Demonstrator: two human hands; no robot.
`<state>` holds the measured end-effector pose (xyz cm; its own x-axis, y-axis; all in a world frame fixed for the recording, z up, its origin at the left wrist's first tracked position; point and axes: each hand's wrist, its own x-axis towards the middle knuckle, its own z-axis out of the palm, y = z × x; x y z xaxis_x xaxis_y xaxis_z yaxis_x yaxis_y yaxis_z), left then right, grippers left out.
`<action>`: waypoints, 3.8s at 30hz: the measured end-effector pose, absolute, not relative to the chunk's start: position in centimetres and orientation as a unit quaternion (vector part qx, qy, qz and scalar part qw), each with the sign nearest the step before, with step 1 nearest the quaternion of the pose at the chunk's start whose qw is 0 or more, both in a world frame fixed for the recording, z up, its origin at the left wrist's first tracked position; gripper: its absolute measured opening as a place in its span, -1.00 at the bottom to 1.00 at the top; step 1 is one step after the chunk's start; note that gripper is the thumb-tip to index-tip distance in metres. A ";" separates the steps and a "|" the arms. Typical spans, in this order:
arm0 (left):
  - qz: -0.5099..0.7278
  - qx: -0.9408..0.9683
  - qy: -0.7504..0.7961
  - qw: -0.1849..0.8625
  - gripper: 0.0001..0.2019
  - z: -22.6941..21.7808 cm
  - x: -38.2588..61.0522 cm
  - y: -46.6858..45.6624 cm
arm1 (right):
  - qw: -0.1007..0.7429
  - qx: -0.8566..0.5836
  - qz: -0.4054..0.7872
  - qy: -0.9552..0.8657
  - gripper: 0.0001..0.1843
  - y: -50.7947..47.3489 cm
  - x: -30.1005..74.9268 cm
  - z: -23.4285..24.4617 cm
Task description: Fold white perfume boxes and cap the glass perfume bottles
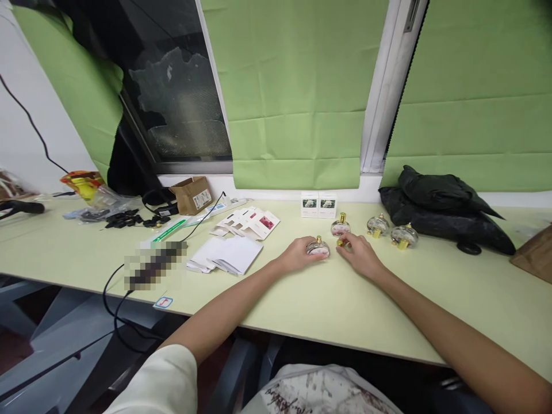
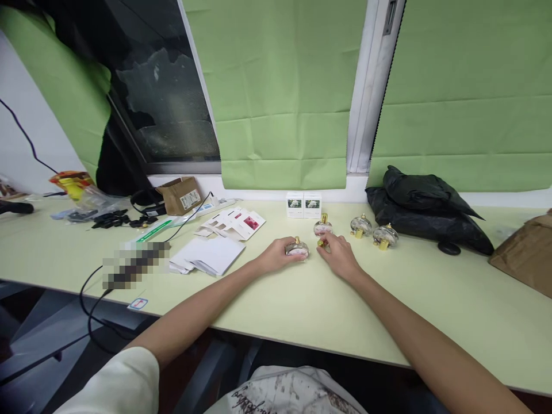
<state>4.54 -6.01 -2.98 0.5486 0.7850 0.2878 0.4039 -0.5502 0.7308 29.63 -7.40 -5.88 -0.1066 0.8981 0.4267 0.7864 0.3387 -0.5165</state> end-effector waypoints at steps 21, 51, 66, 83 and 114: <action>0.291 0.848 0.343 0.282 -0.52 -2.4 4.7 -6.8 | 0.449 -0.401 0.038 -0.798 -0.77 -11.6 26.0 -2.6; 0.294 0.835 0.297 0.359 -0.50 -2.3 5.7 -7.6 | 0.462 -0.439 0.115 -0.762 -0.81 -12.1 24.9 -2.3; 0.285 0.841 0.296 0.351 -0.51 -2.1 5.5 -7.5 | 0.470 -0.429 0.108 -0.764 -0.84 -11.6 24.7 -2.5; 0.284 0.847 0.309 0.325 -0.55 -1.9 5.5 -7.6 | 0.586 -0.421 0.081 -0.687 -0.78 -11.1 25.8 0.4; 0.290 0.850 0.360 0.253 -0.53 -1.9 5.1 -7.3 | 0.349 -0.550 -0.031 -0.758 -0.87 -7.3 31.6 -3.4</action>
<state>5.06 -7.34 -1.87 0.5725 0.7586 0.3111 0.4650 -0.6129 0.6388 31.57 -7.34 -3.37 -0.1518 0.8127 0.5626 0.8558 0.3929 -0.3365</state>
